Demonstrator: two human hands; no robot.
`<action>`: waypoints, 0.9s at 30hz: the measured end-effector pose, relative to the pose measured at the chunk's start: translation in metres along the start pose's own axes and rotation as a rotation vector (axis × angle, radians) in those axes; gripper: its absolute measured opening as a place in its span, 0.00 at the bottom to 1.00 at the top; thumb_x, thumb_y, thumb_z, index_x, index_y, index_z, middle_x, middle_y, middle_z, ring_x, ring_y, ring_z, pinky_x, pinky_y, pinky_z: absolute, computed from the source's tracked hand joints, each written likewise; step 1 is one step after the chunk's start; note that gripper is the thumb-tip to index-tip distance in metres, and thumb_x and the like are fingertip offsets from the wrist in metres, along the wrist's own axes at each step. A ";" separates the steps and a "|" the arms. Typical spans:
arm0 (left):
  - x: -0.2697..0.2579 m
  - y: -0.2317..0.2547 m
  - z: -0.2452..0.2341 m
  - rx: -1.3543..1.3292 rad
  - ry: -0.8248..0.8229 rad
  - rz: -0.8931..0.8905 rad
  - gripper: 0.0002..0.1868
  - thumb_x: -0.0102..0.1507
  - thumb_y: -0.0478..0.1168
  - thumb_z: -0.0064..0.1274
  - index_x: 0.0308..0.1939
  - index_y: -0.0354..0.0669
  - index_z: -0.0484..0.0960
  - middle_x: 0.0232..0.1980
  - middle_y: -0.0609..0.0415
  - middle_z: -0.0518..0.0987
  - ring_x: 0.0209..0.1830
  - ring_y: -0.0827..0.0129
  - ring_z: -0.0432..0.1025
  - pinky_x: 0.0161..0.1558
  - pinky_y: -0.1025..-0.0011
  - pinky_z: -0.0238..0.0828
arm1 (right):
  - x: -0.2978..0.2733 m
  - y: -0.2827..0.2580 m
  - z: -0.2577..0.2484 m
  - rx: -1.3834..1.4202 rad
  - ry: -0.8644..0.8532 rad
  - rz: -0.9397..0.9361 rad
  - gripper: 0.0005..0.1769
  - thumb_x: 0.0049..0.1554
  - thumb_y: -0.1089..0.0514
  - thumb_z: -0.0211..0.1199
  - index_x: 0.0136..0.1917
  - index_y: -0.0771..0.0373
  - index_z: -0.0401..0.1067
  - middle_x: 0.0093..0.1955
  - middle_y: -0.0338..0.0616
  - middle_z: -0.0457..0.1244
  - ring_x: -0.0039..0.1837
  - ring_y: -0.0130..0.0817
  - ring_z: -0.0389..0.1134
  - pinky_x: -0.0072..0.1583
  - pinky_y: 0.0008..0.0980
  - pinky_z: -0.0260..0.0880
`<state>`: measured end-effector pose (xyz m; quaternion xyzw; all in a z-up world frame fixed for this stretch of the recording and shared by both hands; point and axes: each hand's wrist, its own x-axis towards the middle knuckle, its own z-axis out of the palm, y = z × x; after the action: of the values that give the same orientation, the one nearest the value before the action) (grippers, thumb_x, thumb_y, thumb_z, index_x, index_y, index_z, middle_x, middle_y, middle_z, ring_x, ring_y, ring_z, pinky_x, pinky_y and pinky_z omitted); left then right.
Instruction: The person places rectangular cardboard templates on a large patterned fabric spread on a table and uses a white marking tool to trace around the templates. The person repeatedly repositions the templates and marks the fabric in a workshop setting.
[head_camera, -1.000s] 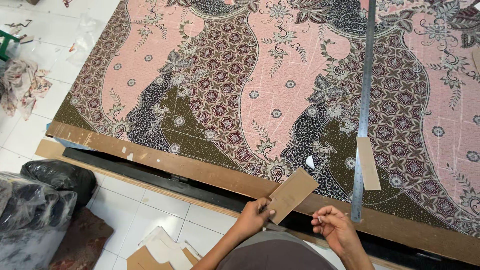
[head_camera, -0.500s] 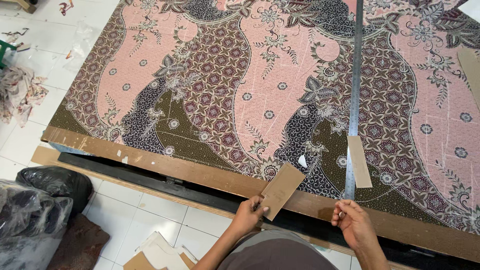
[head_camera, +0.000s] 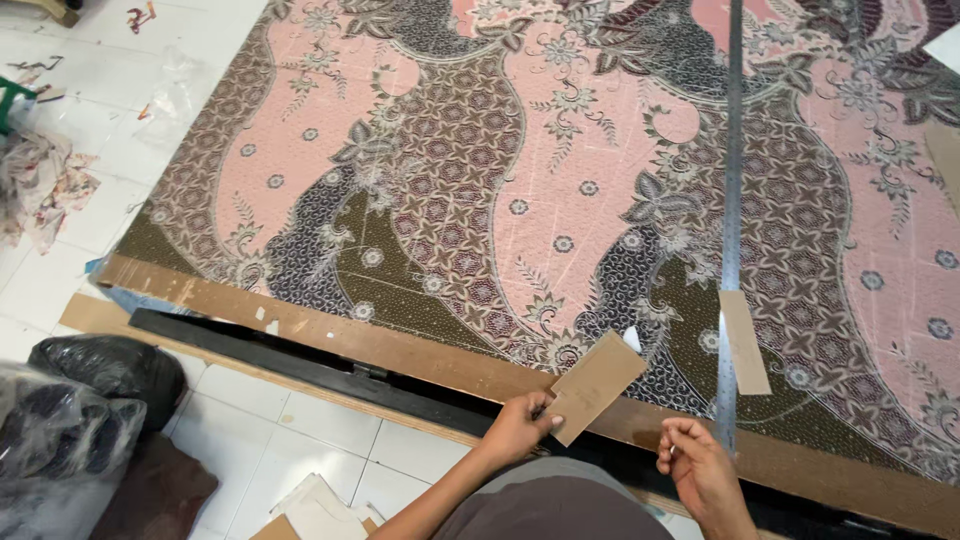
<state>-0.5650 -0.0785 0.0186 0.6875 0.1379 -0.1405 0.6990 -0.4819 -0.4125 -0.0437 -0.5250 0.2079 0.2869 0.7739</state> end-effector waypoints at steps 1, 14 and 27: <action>-0.001 -0.004 -0.005 0.045 0.013 0.109 0.09 0.66 0.37 0.59 0.46 0.34 0.81 0.35 0.59 0.79 0.33 0.80 0.69 0.37 0.76 0.69 | 0.003 0.008 0.005 0.000 -0.021 0.007 0.08 0.62 0.62 0.54 0.54 0.66 0.68 0.39 0.44 0.61 0.39 0.34 0.61 0.40 0.34 0.62; 0.022 -0.047 -0.046 -0.356 -0.208 0.084 0.09 0.68 0.37 0.59 0.47 0.35 0.78 0.39 0.61 0.78 0.35 0.79 0.71 0.40 0.77 0.70 | 0.031 0.060 0.087 -0.053 -0.114 0.081 0.22 0.51 0.76 0.48 0.59 0.69 0.66 0.46 0.53 0.64 0.39 0.38 0.62 0.38 0.40 0.62; 0.017 0.007 -0.060 -0.021 -0.436 0.083 0.09 0.68 0.40 0.58 0.46 0.37 0.81 0.37 0.62 0.79 0.36 0.82 0.69 0.41 0.76 0.68 | -0.037 0.064 0.166 -0.064 0.098 -0.103 0.14 0.60 0.61 0.63 0.58 0.69 0.73 0.31 0.35 0.57 0.26 0.20 0.47 0.28 0.26 0.46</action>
<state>-0.5468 -0.0189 0.0178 0.6387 -0.0436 -0.2556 0.7245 -0.5487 -0.2482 -0.0052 -0.5730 0.2091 0.2272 0.7591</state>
